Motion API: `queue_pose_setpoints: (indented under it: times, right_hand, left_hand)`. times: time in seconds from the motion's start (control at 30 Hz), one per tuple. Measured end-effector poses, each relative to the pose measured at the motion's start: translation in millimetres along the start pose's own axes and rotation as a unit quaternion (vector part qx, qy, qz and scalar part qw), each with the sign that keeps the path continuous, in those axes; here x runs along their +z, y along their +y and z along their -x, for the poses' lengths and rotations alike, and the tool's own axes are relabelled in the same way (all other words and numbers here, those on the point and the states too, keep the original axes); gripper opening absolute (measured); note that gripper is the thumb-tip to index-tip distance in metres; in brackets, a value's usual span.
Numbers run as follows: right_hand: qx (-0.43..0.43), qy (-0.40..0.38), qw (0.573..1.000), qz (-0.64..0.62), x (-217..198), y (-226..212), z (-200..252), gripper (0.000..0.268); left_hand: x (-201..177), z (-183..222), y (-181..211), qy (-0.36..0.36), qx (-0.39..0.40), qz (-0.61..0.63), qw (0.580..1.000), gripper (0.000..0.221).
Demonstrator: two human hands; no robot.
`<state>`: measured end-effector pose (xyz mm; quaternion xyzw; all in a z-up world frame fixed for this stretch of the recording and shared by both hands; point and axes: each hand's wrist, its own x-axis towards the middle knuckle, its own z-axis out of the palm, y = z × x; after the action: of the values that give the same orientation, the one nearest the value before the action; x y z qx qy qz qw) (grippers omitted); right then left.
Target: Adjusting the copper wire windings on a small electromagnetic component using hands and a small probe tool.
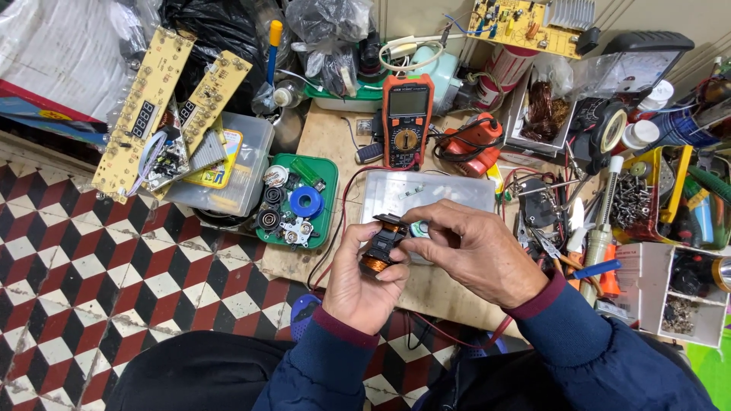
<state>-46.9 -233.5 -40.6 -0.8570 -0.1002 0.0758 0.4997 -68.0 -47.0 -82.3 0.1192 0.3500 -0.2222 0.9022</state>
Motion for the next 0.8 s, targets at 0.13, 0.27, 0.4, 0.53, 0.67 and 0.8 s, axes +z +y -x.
queue_pose_setpoints:
  times: [0.13,0.27,0.4,0.53,0.67,0.8]
  right_hand:
    - [-0.017,0.012,1.000,-0.003,-0.7,-3.4,-0.3,0.026]
    - [-0.025,0.014,1.000,-0.013,-4.4,-5.7,-2.7,0.022]
    - [-0.047,0.016,0.999,-0.014,-5.9,-2.6,-2.6,0.018]
    - [-0.054,0.019,0.998,-0.007,-5.9,-2.4,-0.8,0.017]
    - [-0.086,0.031,0.996,0.015,-4.3,-6.4,0.7,0.017]
    - [-0.203,0.047,0.972,0.109,-4.7,-1.5,-0.5,0.014]
  left_hand:
    - [-2.6,-1.5,-2.1,-0.007,-0.009,0.004,1.000,0.031]
    - [-1.4,-0.3,-1.4,-0.013,-0.015,0.002,1.000,0.032]
    - [-3.2,-2.6,-0.5,-0.022,-0.025,0.003,0.999,0.032]
    - [-4.4,-4.4,-0.8,-0.026,-0.032,0.004,0.999,0.032]
    - [-5.6,-4.6,-2.0,-0.027,-0.037,0.016,0.999,0.033]
    - [-9.4,-7.2,-2.9,-0.034,-0.060,0.021,0.997,0.037]
